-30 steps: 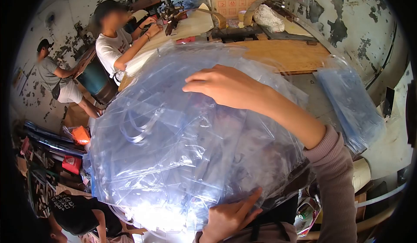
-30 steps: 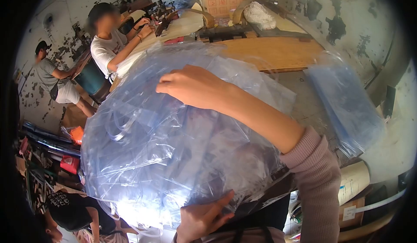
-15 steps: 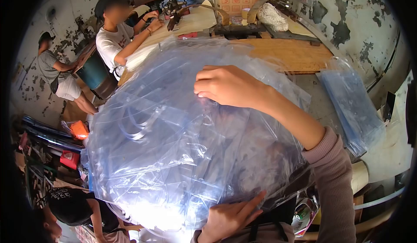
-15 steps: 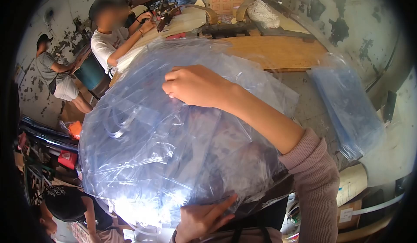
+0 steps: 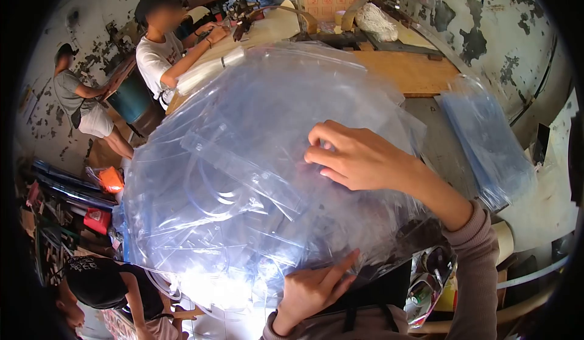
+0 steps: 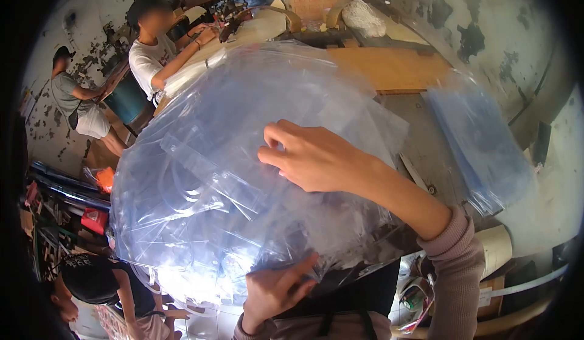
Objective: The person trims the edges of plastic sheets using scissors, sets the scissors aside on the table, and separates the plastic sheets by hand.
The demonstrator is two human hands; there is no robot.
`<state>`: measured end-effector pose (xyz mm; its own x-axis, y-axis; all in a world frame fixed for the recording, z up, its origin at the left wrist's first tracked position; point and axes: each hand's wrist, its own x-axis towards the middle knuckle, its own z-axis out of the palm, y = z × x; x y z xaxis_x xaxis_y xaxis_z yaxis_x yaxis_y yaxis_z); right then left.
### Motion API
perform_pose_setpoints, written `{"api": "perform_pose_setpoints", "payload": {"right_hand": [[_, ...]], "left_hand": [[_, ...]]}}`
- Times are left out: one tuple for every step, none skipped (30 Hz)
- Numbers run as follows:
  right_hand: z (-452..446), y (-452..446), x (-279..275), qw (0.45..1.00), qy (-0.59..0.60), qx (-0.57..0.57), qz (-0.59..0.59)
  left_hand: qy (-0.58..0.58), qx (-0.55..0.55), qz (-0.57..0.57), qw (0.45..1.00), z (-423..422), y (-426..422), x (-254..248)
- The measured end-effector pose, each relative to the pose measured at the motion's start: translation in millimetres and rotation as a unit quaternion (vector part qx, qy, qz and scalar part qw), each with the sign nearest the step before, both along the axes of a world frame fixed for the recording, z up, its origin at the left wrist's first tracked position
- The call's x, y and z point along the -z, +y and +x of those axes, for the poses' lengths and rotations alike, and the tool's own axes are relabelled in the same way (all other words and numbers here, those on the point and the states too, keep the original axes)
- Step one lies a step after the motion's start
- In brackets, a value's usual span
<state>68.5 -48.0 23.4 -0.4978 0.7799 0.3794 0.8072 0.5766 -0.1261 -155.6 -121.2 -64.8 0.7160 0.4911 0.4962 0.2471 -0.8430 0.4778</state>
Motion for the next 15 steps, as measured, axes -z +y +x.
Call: {"api": "perform_pose_setpoints", "payload": {"right_hand": [[0, -4, 3, 1.000, 0.003, 0.002, -0.004], [2, -5, 5, 0.999, -0.005, 0.004, 0.039], [3, -7, 5, 0.996, -0.014, 0.006, 0.083], [5, -6, 4, 0.996, -0.014, 0.007, 0.084], [7, -3, 1, 0.989, -0.042, -0.004, 0.139], [9, 0, -2, 0.979, -0.069, -0.017, 0.193], [11, 5, -1, 0.978, -0.071, -0.015, 0.195], [15, 12, 3, 0.972, -0.084, -0.028, 0.219], [18, 18, 7, 0.964, -0.098, -0.040, 0.242], [20, 23, 11, 0.963, -0.099, -0.038, 0.246], [22, 29, 14, 0.953, -0.116, -0.030, 0.279], [23, 34, 15, 0.940, -0.132, -0.021, 0.314], [23, 40, 14, 0.938, -0.134, -0.016, 0.321], [23, 45, 10, 0.952, -0.063, 0.033, 0.298], [25, 51, 3, 0.958, 0.009, 0.081, 0.276]], "left_hand": [[-0.008, -0.008, -0.003, 1.000, 1, -1, 0], [-0.006, -0.006, -0.005, 1.000, 1, -3, 1], [-0.002, -0.021, -0.015, 1.000, 0, -4, 1], [0.000, -0.037, -0.023, 0.999, 1, -4, 2], [-0.001, -0.036, -0.022, 0.999, 2, -4, 3], [-0.005, -0.042, -0.019, 0.999, 3, -4, 4], [-0.010, -0.047, -0.015, 0.999, 3, -5, 4], [-0.011, -0.045, -0.012, 0.999, 3, -5, 2], [0.002, -0.048, -0.017, 0.999, 3, -6, -2], [0.016, -0.051, -0.021, 0.998, 3, -6, -5], [0.016, -0.048, -0.016, 0.999, 3, -5, -7], [0.023, -0.052, -0.007, 0.998, 3, -6, -7], [0.031, -0.056, 0.004, 0.998, 2, -6, -8], [0.028, -0.052, 0.015, 0.998, 3, -6, -8], [0.018, -0.057, 0.007, 0.998, 3, -7, -8]]}}
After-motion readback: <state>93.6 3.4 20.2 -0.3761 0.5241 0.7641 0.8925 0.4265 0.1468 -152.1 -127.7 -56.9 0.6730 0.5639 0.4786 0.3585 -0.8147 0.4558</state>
